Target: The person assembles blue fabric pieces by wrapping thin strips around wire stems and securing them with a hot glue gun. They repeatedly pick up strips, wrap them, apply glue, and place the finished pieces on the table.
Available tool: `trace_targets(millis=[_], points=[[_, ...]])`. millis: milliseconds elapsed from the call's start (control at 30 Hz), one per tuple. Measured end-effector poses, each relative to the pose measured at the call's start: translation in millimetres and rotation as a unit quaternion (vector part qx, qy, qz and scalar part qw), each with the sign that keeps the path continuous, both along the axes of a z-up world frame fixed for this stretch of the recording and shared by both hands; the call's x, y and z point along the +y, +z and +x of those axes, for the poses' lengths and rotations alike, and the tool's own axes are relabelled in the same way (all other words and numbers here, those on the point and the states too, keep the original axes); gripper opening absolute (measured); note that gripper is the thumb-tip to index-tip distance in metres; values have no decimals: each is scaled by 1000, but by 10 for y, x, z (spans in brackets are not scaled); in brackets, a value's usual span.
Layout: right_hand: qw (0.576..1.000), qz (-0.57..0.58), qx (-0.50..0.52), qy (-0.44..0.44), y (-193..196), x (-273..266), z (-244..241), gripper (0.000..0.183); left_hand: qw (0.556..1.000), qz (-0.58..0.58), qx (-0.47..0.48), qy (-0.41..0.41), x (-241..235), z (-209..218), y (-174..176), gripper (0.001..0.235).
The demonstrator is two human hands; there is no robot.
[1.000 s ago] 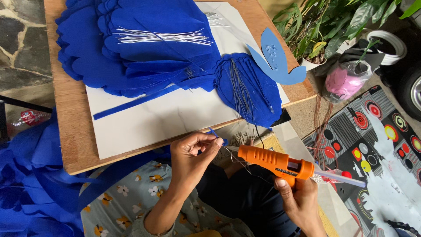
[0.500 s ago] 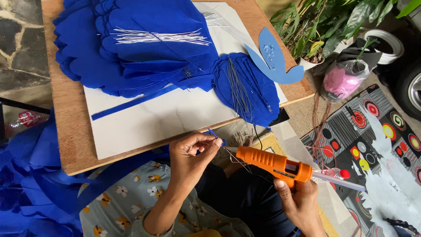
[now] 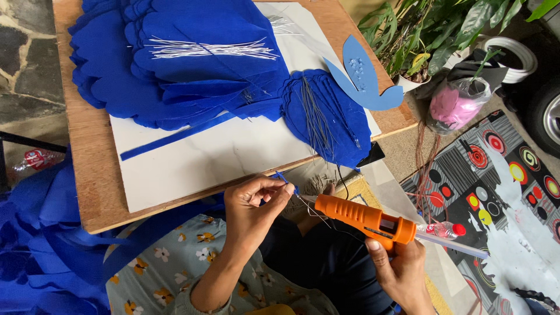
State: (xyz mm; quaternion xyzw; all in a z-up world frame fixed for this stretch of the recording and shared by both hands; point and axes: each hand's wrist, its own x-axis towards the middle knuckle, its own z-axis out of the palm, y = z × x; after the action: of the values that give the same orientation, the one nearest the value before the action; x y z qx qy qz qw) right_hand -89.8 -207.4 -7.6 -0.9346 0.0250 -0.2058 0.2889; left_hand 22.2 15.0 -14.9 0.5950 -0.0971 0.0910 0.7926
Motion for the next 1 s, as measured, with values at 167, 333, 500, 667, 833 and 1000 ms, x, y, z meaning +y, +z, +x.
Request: trace_targets(millis=[167, 333, 500, 667, 833, 1000], points=[[1000, 9, 20, -8, 11, -6, -10, 34, 1000, -3, -3, 6, 9, 0, 16, 6], [1000, 11, 10, -8, -8, -43, -36, 32, 1000, -1, -1, 8, 18, 4, 22, 7], [1000, -4, 3, 11, 39, -8, -13, 31, 1000, 2, -18, -8, 5, -7, 50, 8], [1000, -3, 9, 3, 55, -8, -25, 33, 1000, -2, -10, 12, 32, 11, 38, 7], [1000, 2, 0, -5, 12, -41, -52, 34, 1000, -10, -4, 12, 16, 9, 24, 7], [999, -1, 27, -22, 15, -16, -34, 36, 1000, -9, 1, 12, 28, 6, 38, 7]])
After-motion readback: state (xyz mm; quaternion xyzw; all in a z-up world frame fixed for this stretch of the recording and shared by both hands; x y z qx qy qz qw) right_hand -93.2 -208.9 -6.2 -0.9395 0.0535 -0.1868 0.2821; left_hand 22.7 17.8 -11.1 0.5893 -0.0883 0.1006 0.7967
